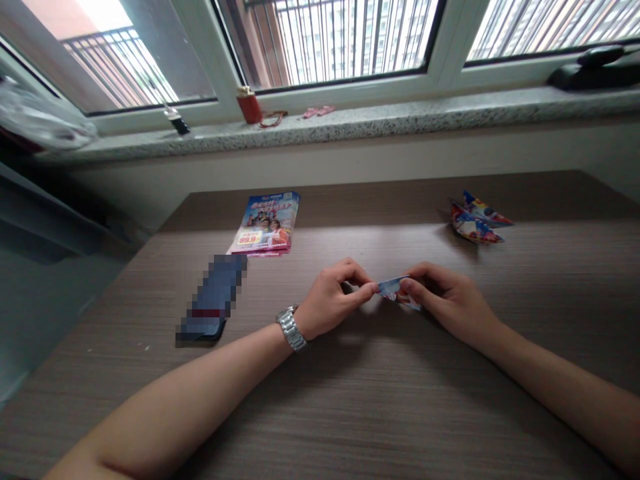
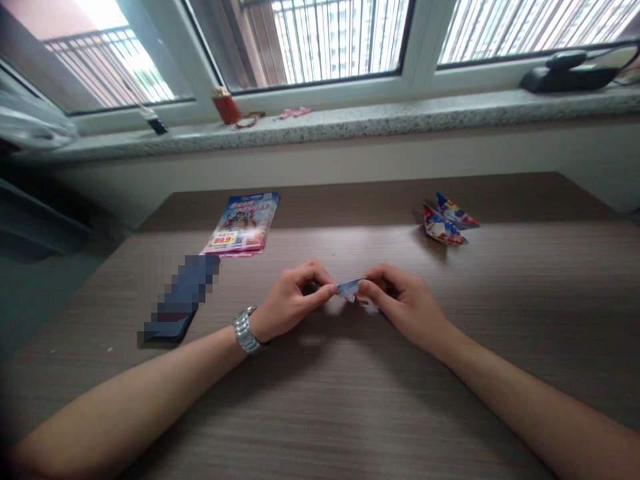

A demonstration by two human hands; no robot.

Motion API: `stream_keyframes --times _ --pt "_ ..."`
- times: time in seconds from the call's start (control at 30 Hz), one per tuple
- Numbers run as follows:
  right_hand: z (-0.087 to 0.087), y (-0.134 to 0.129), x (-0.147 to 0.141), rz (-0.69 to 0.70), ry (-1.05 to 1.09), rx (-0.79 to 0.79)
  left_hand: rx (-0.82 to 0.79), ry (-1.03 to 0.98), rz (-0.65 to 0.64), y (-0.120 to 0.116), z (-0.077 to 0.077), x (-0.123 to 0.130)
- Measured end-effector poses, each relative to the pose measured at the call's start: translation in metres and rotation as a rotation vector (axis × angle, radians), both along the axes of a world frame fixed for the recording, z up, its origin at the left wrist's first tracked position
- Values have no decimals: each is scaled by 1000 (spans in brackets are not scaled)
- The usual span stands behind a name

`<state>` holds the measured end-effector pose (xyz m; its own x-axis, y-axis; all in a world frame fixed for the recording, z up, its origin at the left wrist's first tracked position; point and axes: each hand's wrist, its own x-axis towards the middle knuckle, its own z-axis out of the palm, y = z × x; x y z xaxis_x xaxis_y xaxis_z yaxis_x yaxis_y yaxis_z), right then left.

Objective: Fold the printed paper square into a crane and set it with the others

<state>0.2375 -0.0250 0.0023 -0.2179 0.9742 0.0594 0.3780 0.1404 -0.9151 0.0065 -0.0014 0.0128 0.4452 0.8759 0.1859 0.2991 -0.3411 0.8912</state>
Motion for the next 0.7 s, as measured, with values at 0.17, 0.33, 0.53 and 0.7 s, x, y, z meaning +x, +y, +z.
stream_keyframes --times 0.17,0.33,0.53,0.7 --pt "2 -1 -1 11 -33 24 23 26 -5 -2 1 0" --pt "5 -2 -2 36 -57 48 38 19 -124 -2 0 2" --pt "6 -4 -5 65 -50 43 3 -1 -150 1 -2 1" --pt "5 -3 -6 78 -47 35 -33 17 -142 2 -2 0"
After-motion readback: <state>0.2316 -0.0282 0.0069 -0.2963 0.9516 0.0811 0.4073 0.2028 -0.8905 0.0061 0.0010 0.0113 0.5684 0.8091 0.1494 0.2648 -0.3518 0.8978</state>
